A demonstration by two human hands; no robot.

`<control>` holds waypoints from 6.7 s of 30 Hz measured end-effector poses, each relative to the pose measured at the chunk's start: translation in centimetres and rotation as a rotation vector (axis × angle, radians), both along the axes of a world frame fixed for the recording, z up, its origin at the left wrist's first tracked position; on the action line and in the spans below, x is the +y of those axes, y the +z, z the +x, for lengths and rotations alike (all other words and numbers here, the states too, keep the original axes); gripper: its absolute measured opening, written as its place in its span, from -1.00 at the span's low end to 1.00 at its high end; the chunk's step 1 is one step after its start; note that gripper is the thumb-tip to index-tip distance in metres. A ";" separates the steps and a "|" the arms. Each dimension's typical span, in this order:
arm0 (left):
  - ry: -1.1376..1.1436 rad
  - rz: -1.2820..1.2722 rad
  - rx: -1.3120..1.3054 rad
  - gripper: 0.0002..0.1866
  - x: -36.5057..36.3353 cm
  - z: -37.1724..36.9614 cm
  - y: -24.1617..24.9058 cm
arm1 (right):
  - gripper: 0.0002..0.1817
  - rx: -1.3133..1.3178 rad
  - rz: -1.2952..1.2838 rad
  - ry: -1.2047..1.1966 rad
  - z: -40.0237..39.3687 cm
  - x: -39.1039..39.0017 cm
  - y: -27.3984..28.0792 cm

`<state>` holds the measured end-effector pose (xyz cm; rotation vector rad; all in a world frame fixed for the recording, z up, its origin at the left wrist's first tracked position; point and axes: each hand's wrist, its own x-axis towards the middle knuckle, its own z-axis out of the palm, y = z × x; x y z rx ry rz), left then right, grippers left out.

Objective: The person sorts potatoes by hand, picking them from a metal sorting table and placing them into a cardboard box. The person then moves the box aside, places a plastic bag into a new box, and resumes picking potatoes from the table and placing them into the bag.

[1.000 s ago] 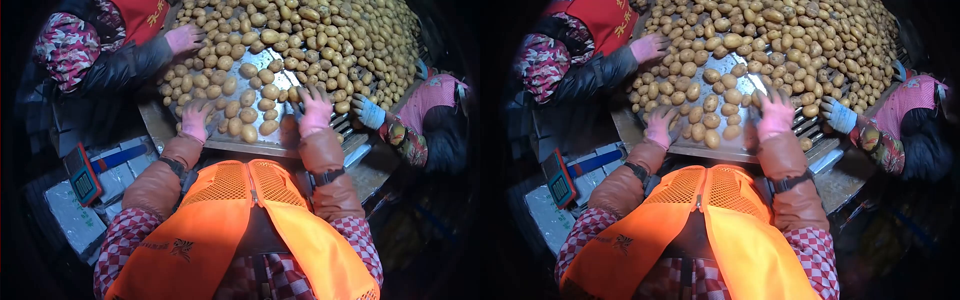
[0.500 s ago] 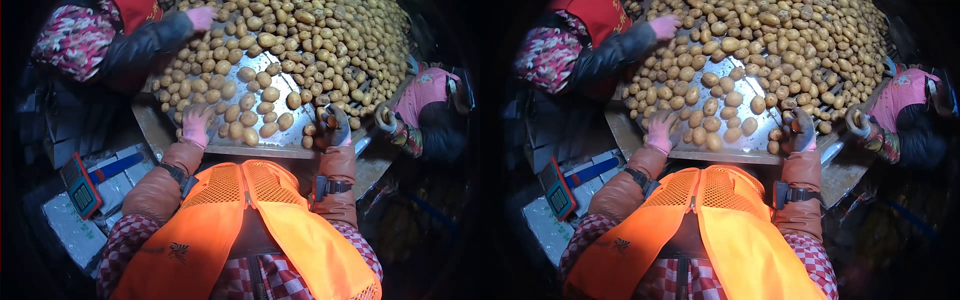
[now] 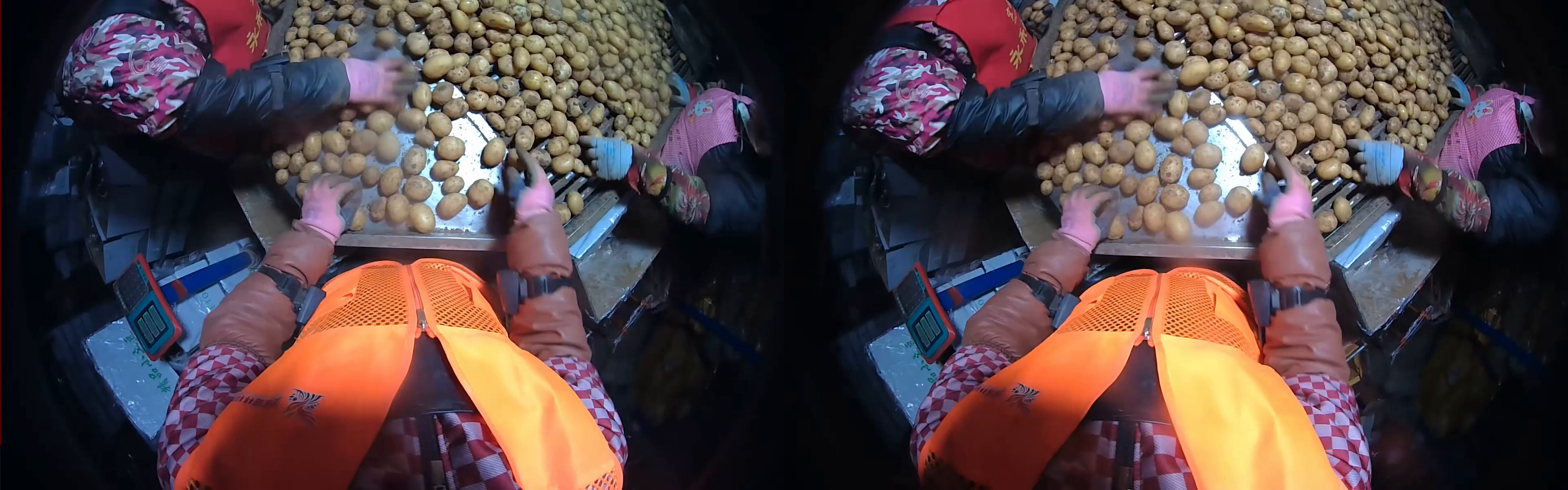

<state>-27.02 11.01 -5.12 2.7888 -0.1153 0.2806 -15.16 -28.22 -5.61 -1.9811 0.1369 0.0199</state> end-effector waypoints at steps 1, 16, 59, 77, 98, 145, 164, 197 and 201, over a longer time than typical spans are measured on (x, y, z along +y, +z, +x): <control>0.065 -0.036 0.114 -0.74 0.3 0.2 0.5 | -0.56 0.216 0.052 -0.062 -0.6 -0.6 2.0; -0.160 -0.036 0.169 -0.41 1.9 5.6 0.2 | -0.61 0.414 -0.919 0.976 -4.9 14.1 8.7; -0.379 0.163 0.295 -0.20 -8.4 6.7 2.9 | -0.14 0.528 1.545 0.041 -6.5 1.8 3.9; -0.407 0.348 0.309 -0.14 -8.9 5.3 1.9 | -0.51 0.327 1.421 -0.719 -20.5 -12.9 4.2; -0.270 0.217 0.110 -0.30 -9.1 4.2 1.9 | -0.48 0.322 1.137 -0.424 -7.5 -14.0 0.2; 0.255 0.089 0.553 -0.60 4.4 15.7 2.2 | -0.57 0.145 0.919 -0.546 -3.6 -10.4 7.1; 0.167 -0.105 0.484 -0.65 -1.3 8.8 4.3 | -0.46 0.387 0.152 0.547 -2.8 8.6 2.6; -0.062 0.158 0.077 -0.31 -2.3 7.6 -0.1 | -0.46 0.224 1.232 -0.806 -14.7 -26.2 4.4; -0.013 0.175 0.142 -0.27 -2.5 8.0 -0.4 | -0.41 -0.167 1.107 -0.985 -12.3 -38.1 12.6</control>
